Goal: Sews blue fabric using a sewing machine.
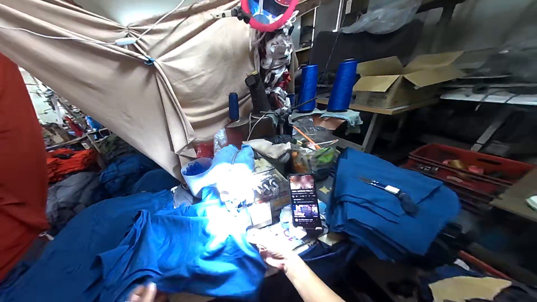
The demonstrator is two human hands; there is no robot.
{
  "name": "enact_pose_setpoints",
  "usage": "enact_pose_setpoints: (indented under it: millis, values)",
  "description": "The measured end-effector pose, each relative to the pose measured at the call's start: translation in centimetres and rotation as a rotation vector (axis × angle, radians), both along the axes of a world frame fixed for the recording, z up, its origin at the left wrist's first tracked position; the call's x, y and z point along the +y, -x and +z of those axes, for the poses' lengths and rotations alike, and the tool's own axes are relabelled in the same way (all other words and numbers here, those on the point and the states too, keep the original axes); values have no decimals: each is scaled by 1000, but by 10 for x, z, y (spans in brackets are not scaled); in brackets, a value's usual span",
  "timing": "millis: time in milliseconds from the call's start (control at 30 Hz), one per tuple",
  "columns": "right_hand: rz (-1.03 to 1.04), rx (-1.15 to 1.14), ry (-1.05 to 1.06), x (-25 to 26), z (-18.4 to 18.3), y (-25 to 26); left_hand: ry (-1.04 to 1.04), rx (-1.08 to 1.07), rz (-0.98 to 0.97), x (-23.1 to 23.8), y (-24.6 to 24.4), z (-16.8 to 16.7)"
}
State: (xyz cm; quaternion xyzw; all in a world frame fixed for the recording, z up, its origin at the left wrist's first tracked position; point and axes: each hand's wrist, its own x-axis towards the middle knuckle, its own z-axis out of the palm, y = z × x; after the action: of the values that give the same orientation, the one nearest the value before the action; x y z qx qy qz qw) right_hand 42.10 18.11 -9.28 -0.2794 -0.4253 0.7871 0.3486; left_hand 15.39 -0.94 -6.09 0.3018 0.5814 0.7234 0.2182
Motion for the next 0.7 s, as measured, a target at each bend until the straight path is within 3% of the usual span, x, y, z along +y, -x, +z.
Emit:
enact_pose_setpoints:
  millis: [100,200,300,433,533,633,700]
  values:
    - [12,10,-26,-1,6,10,-128,266,101,38,46,56]
    - [-27,75,28,-8,4,21,-103,315,4,76,46,68]
    - [-88,18,-124,-17,-2,22,-158,463,61,84,-5,38]
    - [-132,-153,-306,-32,-15,13,-222,966,-7,89,-70,-44]
    - [-179,-209,-281,-38,-15,14,-152,1312,129,97,-94,-82]
    - [-230,-252,-233,-36,-16,14,-142,1356,160,97,-85,-87]
    - [-256,-261,-242,-33,-17,10,-111,1300,47,90,-76,-71]
